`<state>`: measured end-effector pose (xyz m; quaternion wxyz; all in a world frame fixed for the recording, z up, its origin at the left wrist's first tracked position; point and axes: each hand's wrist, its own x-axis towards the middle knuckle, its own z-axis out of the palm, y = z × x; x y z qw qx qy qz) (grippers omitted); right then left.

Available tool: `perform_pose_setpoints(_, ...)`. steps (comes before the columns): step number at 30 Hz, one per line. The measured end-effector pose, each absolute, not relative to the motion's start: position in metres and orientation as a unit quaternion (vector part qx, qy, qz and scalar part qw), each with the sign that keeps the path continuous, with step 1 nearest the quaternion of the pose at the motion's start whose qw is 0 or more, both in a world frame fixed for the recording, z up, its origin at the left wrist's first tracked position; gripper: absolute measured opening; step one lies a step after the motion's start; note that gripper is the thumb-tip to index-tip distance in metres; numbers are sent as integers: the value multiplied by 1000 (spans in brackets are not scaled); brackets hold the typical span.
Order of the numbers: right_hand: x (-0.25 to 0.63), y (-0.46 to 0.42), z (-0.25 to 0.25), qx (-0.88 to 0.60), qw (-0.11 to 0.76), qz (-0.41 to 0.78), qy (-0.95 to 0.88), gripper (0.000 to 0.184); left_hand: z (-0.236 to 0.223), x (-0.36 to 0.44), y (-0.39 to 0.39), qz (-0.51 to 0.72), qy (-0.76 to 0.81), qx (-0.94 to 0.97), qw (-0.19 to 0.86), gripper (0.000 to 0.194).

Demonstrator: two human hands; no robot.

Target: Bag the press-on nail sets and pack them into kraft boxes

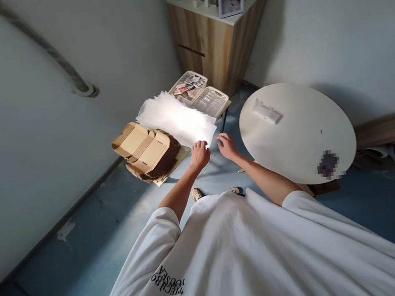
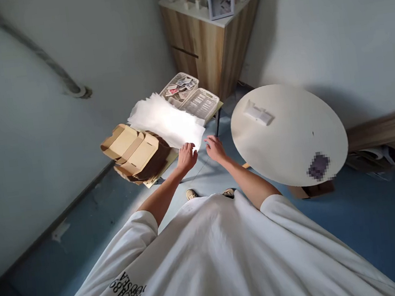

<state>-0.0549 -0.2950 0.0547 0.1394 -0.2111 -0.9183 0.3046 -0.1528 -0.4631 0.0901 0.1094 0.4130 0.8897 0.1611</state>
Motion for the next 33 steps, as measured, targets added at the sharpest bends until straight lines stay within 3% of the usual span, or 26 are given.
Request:
perform_pose_setpoints(5, -122, -366, 58, -146, 138, 325, -924, 39, 87, -199, -549, 153, 909, 377, 86, 30)
perform_pose_setpoints(14, -199, -457, 59, -76, 40, 302, -949, 37, 83, -273, -658, 108, 942, 299, 110, 33)
perform_pose_setpoints(25, -247, -492, 72, -12, -33, 208, -978, 42, 81, -304, -686, 89, 941, 270, 182, 37)
perform_pose_setpoints(33, -267, -501, 74, 31, -56, 137, -989, 35, 85, -301, -688, 69, 932, 315, 168, 35)
